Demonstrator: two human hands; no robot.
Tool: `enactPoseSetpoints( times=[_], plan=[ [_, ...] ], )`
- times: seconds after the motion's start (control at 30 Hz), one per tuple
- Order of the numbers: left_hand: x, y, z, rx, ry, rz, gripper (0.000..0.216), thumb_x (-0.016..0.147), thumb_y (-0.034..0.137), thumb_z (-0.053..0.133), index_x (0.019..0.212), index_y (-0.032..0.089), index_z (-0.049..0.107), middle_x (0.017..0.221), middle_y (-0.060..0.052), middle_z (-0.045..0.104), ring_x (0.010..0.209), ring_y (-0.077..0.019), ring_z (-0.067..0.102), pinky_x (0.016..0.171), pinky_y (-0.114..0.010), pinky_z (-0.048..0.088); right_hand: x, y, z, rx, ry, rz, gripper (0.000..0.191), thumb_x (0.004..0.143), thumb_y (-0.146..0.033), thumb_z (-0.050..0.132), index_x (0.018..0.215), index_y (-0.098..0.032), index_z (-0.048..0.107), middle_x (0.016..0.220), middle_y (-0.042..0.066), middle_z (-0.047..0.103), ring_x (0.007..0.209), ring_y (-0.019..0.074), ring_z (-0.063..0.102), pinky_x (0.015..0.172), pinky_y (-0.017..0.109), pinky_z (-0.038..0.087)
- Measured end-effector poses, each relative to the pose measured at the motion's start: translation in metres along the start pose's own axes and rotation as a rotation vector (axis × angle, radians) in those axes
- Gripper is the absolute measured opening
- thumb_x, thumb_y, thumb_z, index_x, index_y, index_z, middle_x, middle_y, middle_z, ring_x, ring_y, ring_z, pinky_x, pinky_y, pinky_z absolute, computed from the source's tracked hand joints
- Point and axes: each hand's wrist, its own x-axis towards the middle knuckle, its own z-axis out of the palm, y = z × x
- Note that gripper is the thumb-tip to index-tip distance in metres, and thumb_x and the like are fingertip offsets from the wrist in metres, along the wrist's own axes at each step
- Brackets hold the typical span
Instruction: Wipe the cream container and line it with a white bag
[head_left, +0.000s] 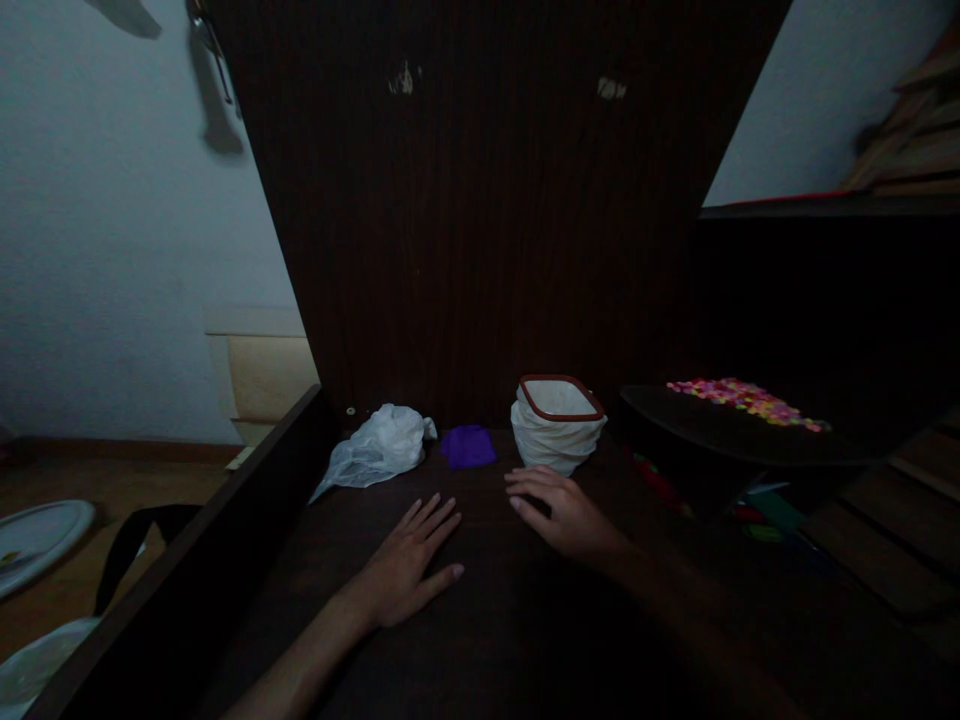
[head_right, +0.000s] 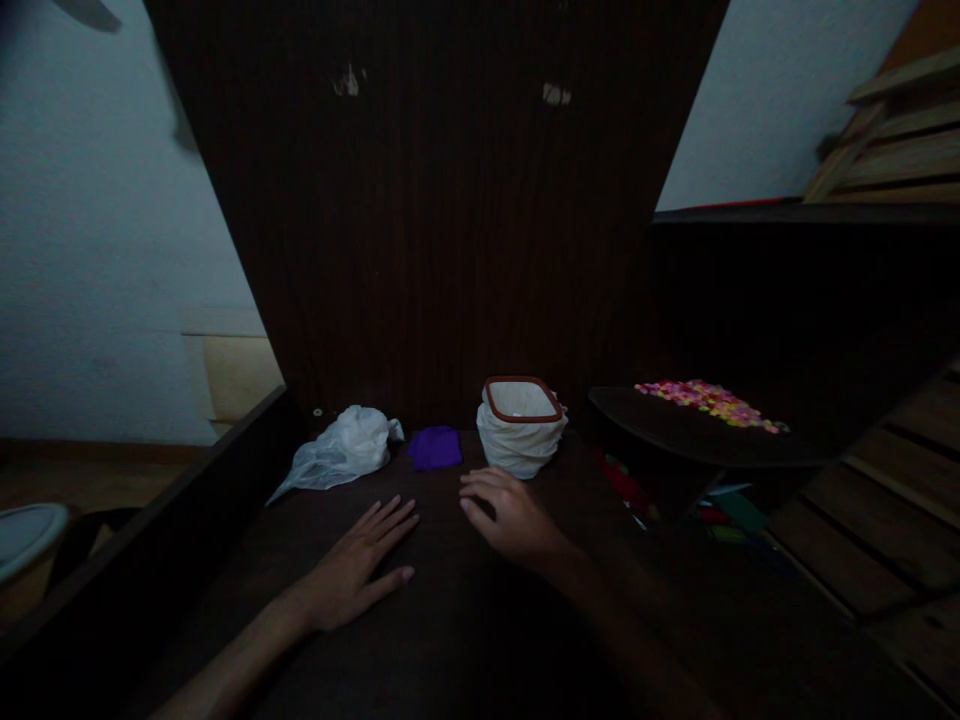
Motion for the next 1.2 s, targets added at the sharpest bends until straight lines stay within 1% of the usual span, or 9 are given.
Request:
enactPoseSetpoints(
  times=[0.13, 0.27, 0.37, 0.47, 0.6, 0.73, 0.83, 0.93, 1.2],
  plan=[
    [0.0, 0.001, -0.002, -0.007, -0.024, -0.016, 0.065, 0.101, 0.058, 0.041, 0.155, 0.023, 0.034, 0.164, -0.009, 0.028, 0.153, -0.0318, 0.022, 0.123, -0.059, 0.023, 0.029, -0.005, -0.04, -0.194, 0.304, 0.116, 0.033, 0.095, -0.033, 0.047, 0.106, -0.016, 0.073, 0.123, 0.011, 0.07, 0.121, 0.0256, 0.058, 0.111, 0.045, 0.042],
    [0.001, 0.002, -0.003, -0.005, -0.045, -0.034, 0.067, 0.101, 0.06, 0.039, 0.155, 0.022, 0.033, 0.164, -0.009, 0.027, 0.153, -0.0313, 0.02, 0.124, -0.059, 0.021, 0.056, 0.005, -0.062, -0.426, 0.418, 0.359, 0.05, 0.093, -0.045, 0.049, 0.125, -0.01, 0.064, 0.141, 0.017, 0.058, 0.132, 0.0321, 0.046, 0.11, 0.047, 0.038],
    [0.001, 0.002, -0.004, -0.004, -0.058, -0.046, 0.068, 0.1, 0.061, 0.038, 0.156, 0.022, 0.033, 0.164, -0.01, 0.027, 0.153, -0.0316, 0.02, 0.124, -0.06, 0.021, 0.07, 0.011, -0.062, -0.514, 0.394, 0.552, 0.07, 0.091, -0.059, 0.049, 0.137, -0.006, 0.054, 0.152, 0.022, 0.044, 0.138, 0.0404, 0.036, 0.109, 0.052, 0.035],
    [0.0, 0.001, -0.003, -0.006, -0.041, -0.037, 0.067, 0.101, 0.06, 0.039, 0.156, 0.023, 0.032, 0.164, -0.009, 0.027, 0.153, -0.0314, 0.02, 0.124, -0.059, 0.022, 0.079, 0.015, -0.057, -0.523, 0.338, 0.687, 0.086, 0.089, -0.069, 0.047, 0.144, -0.002, 0.045, 0.156, 0.026, 0.036, 0.139, 0.0469, 0.035, 0.11, 0.055, 0.032],
    [-0.001, -0.001, 0.0, -0.019, -0.013, -0.009, 0.064, 0.101, 0.057, 0.042, 0.156, 0.026, 0.032, 0.164, -0.008, 0.028, 0.153, -0.0316, 0.022, 0.123, -0.059, 0.024, 0.084, 0.019, -0.05, -0.514, 0.3, 0.763, 0.097, 0.085, -0.075, 0.045, 0.147, 0.0, 0.039, 0.152, 0.031, 0.038, 0.131, 0.0481, 0.045, 0.104, 0.055, 0.037],
    [-0.001, -0.003, 0.002, -0.03, 0.008, 0.012, 0.063, 0.101, 0.055, 0.044, 0.157, 0.028, 0.03, 0.164, -0.007, 0.028, 0.153, -0.0314, 0.022, 0.123, -0.058, 0.025, 0.087, 0.022, -0.048, -0.544, 0.33, 0.819, 0.108, 0.08, -0.074, 0.054, 0.146, 0.009, 0.033, 0.137, 0.036, 0.049, 0.124, 0.0463, 0.05, 0.099, 0.051, 0.039],
    [-0.001, -0.003, 0.001, -0.028, 0.004, 0.005, 0.064, 0.1, 0.055, 0.044, 0.157, 0.028, 0.03, 0.164, -0.007, 0.028, 0.153, -0.0316, 0.022, 0.123, -0.059, 0.024, 0.09, 0.021, -0.048, -0.564, 0.341, 0.854, 0.105, 0.075, -0.072, 0.06, 0.138, 0.01, 0.043, 0.125, 0.035, 0.057, 0.117, 0.0438, 0.055, 0.096, 0.048, 0.042],
    [0.0, -0.003, 0.001, -0.017, -0.011, -0.016, 0.065, 0.1, 0.058, 0.043, 0.156, 0.026, 0.032, 0.164, -0.008, 0.028, 0.153, -0.0321, 0.022, 0.123, -0.06, 0.024, 0.091, 0.019, -0.05, -0.573, 0.329, 0.858, 0.097, 0.074, -0.072, 0.06, 0.131, 0.007, 0.05, 0.122, 0.034, 0.059, 0.116, 0.0428, 0.056, 0.095, 0.047, 0.042],
    [0.0, -0.004, 0.003, 0.001, 0.024, 0.005, 0.064, 0.1, 0.057, 0.044, 0.155, 0.026, 0.034, 0.163, -0.009, 0.031, 0.152, -0.0308, 0.024, 0.123, -0.057, 0.024, 0.091, 0.01, -0.058, -0.561, 0.268, 0.856, 0.092, 0.073, -0.07, 0.064, 0.131, 0.001, 0.051, 0.125, 0.032, 0.058, 0.118, 0.0435, 0.056, 0.095, 0.049, 0.043]
  ],
)
